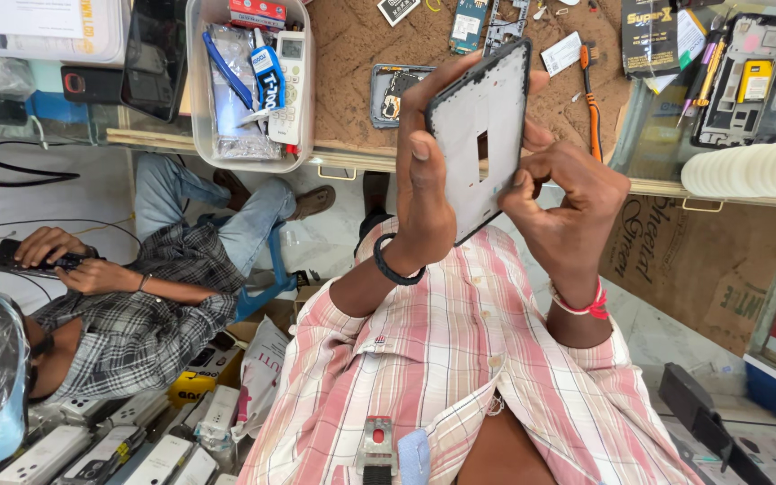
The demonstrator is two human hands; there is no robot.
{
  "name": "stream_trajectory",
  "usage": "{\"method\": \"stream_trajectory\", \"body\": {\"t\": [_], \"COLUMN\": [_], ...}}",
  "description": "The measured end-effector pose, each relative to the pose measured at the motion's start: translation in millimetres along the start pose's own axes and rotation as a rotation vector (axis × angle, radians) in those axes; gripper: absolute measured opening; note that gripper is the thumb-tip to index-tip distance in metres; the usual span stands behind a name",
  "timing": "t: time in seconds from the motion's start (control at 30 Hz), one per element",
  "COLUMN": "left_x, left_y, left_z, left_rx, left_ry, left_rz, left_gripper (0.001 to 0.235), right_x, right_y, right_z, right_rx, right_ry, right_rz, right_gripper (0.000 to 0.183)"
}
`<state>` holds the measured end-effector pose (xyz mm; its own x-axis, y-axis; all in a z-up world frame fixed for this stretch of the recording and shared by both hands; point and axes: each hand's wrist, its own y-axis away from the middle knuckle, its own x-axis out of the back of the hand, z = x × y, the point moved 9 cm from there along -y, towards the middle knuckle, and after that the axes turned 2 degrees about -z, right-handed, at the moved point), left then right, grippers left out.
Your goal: The person compares a cracked smartphone screen with a packaged screen protector, then uses a small brush to clean the back of a disassembled phone casing. The person handles the phone parts and cleaning tools on a cluttered workbench.
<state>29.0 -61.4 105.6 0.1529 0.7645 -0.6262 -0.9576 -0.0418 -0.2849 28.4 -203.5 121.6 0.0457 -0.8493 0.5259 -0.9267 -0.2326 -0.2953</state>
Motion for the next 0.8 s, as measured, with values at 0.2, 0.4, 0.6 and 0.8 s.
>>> {"method": "stream_trajectory", "body": {"t": [0.2, 0.4, 0.6, 0.8], "left_x": [2.5, 7.6, 8.7, 12.1], "left_y": [5.4, 9.9, 11.3, 9.9], "left_z": [-3.4, -8.8, -11.5, -15.1], "left_rx": [-0.002, -0.017, -0.007, 0.017], "left_ry": [0.058, 0.073, 0.092, 0.030], "left_rz": [0.008, 0.054, 0.047, 0.029], "left_gripper": [0.061, 0.059, 0.059, 0.059], "right_x": [0.3, -3.1, -0.4, -8.8], "right_y": [1.3, 3.0, 9.7, 6.0], "right_z": [-6.9, -3.6, 3.0, 7.2], "right_rx": [0.042, 0.017, -0.011, -0.018], "right_ry": [0.055, 0.044, 0.050, 0.071], "right_rz": [-0.036, -0.081, 0.031, -0.043], "right_gripper": [0.011, 0.014, 0.008, 0.008]}}
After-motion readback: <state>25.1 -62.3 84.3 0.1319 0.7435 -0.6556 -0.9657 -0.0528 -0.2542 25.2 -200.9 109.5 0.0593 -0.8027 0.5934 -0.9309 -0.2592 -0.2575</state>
